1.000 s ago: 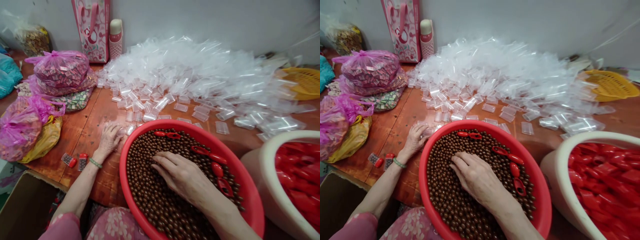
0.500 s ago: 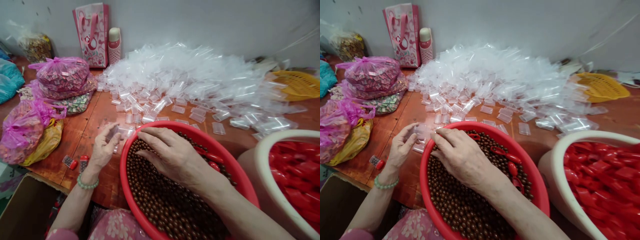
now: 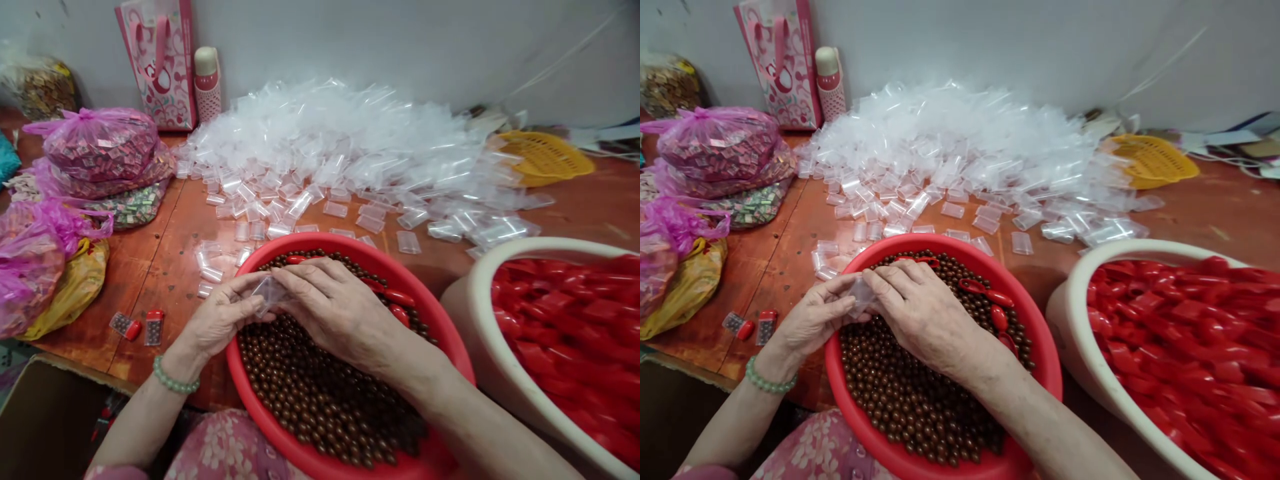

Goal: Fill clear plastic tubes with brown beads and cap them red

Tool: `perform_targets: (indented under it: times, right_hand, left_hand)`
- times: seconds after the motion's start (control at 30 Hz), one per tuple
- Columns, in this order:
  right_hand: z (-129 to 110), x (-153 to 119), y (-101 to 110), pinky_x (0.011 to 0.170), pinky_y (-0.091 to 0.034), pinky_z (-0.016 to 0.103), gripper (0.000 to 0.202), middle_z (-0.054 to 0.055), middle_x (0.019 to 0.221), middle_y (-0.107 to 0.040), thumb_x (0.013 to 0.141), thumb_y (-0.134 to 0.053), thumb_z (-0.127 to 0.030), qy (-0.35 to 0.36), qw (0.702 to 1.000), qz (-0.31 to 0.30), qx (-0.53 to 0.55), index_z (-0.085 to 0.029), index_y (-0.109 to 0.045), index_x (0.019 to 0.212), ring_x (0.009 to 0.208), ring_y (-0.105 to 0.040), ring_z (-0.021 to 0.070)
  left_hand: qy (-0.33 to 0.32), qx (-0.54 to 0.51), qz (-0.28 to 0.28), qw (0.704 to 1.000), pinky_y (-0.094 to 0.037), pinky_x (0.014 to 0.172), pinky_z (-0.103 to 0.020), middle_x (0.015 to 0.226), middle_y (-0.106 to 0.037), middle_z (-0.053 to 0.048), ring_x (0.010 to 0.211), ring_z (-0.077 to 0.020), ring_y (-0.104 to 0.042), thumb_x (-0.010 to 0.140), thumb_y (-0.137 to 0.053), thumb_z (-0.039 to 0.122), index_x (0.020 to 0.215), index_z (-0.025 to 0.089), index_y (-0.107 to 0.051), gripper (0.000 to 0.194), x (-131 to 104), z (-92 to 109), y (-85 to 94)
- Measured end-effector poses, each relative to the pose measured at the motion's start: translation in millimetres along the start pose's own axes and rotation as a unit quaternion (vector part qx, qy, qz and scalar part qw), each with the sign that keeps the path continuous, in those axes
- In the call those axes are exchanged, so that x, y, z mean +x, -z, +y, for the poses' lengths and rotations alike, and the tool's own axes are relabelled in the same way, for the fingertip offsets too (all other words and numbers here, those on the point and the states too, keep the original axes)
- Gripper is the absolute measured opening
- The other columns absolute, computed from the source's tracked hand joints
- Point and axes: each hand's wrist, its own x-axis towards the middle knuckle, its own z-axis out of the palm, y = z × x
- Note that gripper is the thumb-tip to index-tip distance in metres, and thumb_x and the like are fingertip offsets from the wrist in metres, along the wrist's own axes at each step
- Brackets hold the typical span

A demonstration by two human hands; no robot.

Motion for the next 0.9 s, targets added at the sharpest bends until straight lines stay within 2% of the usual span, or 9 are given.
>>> perform_targets:
  times: [0.13,0.23,0.27,0.33,0.43,0.5,0.63,0.8,0.9]
  right_hand:
    - [0.7,-8.5,1.0,0.089,-0.055,0.041,0.041,0.02,0.116,-0.064,0.089,-0.054,-0.01,-0.024,0.998,0.002,0.054,-0.005,-0.049,0.13,0.105,-0.06,0.0269]
    - [0.5,-16.1,1.3,0.09,-0.056,0.037,0.042,0.018,0.116,-0.064,0.089,-0.056,-0.012,-0.074,0.989,0.013,0.124,-0.008,-0.047,0.13,0.105,-0.063,0.0242]
    - [0.7,-18.3,0.7,0.091,-0.056,0.037,0.043,0.017,0.116,-0.064,0.088,-0.057,-0.013,-0.088,0.985,0.019,0.149,-0.01,-0.047,0.13,0.105,-0.064,0.0233]
    - [1.4,-21.8,-1.4,0.092,-0.055,0.036,0.043,0.015,0.114,-0.065,0.088,-0.058,-0.013,-0.105,0.976,0.03,0.19,-0.013,-0.048,0.129,0.105,-0.064,0.022]
    - [2.2,-24.4,-6.2,0.094,-0.054,0.037,0.043,0.013,0.114,-0.065,0.086,-0.059,-0.013,-0.112,0.965,0.036,0.235,-0.016,-0.049,0.128,0.106,-0.064,0.0214]
    - [2.1,-25.5,-8.7,0.095,-0.053,0.036,0.043,0.013,0.116,-0.065,0.086,-0.06,-0.013,-0.111,0.958,0.036,0.26,-0.017,-0.049,0.128,0.107,-0.064,0.0208]
    - [1.2,-28.0,-10.1,0.093,-0.053,0.034,0.042,0.012,0.117,-0.066,0.086,-0.062,-0.017,-0.131,0.946,0.031,0.294,-0.017,-0.051,0.127,0.106,-0.064,0.0196]
    - [1.1,-30.2,-10.1,0.093,-0.052,0.034,0.04,0.012,0.117,-0.066,0.087,-0.062,-0.019,-0.15,0.937,0.03,0.315,-0.017,-0.052,0.126,0.106,-0.065,0.0198]
    - [1.2,-29.9,-12.1,0.092,-0.053,0.033,0.04,0.011,0.118,-0.067,0.087,-0.062,-0.02,-0.16,0.928,0.024,0.334,-0.017,-0.053,0.125,0.106,-0.065,0.0194]
  left_hand:
    - [0.01,0.0,-0.009,1.0,-0.057,0.08,-0.029,0.118,-0.066,-0.008,0.093,-0.016,-0.067,0.075,-0.075,0.022,0.115,0.02,-0.064,0.042,-0.3,0.6,-4.8]
    - [-0.039,0.111,0.026,0.993,-0.056,0.069,-0.024,0.113,-0.065,-0.008,0.081,-0.0133,-0.068,0.08,-0.069,0.024,0.121,0.019,-0.057,0.044,-0.2,-5.9,-9.2]
    - [-0.068,0.171,0.05,0.982,-0.054,0.065,-0.023,0.107,-0.065,-0.006,0.075,-0.0119,-0.067,0.08,-0.066,0.024,0.119,0.018,-0.056,0.041,-0.4,-8.4,-10.9]
    - [-0.134,0.297,0.101,0.94,-0.051,0.063,-0.021,0.094,-0.065,-0.004,0.069,-0.0103,-0.064,0.081,-0.063,0.02,0.112,0.016,-0.055,0.033,-1.5,-12.4,-14.1]
    - [-0.214,0.426,0.124,0.87,-0.05,0.067,-0.023,0.084,-0.064,-0.001,0.069,-0.0106,-0.061,0.079,-0.062,0.015,0.101,0.016,-0.057,0.023,-4.4,-13.6,-16.8]
    - [-0.246,0.459,0.117,0.846,-0.05,0.07,-0.024,0.087,-0.065,-0.002,0.073,-0.0122,-0.062,0.078,-0.064,0.015,0.097,0.016,-0.06,0.02,-5.8,-12.0,-16.8]
    - [-0.298,0.464,0.092,0.829,-0.052,0.083,-0.029,0.102,-0.067,-0.006,0.092,-0.0165,-0.064,0.079,-0.067,0.018,0.104,0.017,-0.064,0.025,-5.3,-8.6,-14.0]
    - [-0.36,0.485,0.0,0.797,-0.051,0.094,-0.035,0.116,-0.065,-0.01,0.107,-0.0202,-0.062,0.079,-0.071,0.022,0.118,0.018,-0.062,0.04,-3.8,-7.5,-9.9]
    - [-0.356,0.479,-0.016,0.802,-0.051,0.094,-0.035,0.121,-0.064,-0.012,0.11,-0.0218,-0.062,0.077,-0.074,0.025,0.121,0.018,-0.06,0.046,-4.3,-9.8,-9.0]
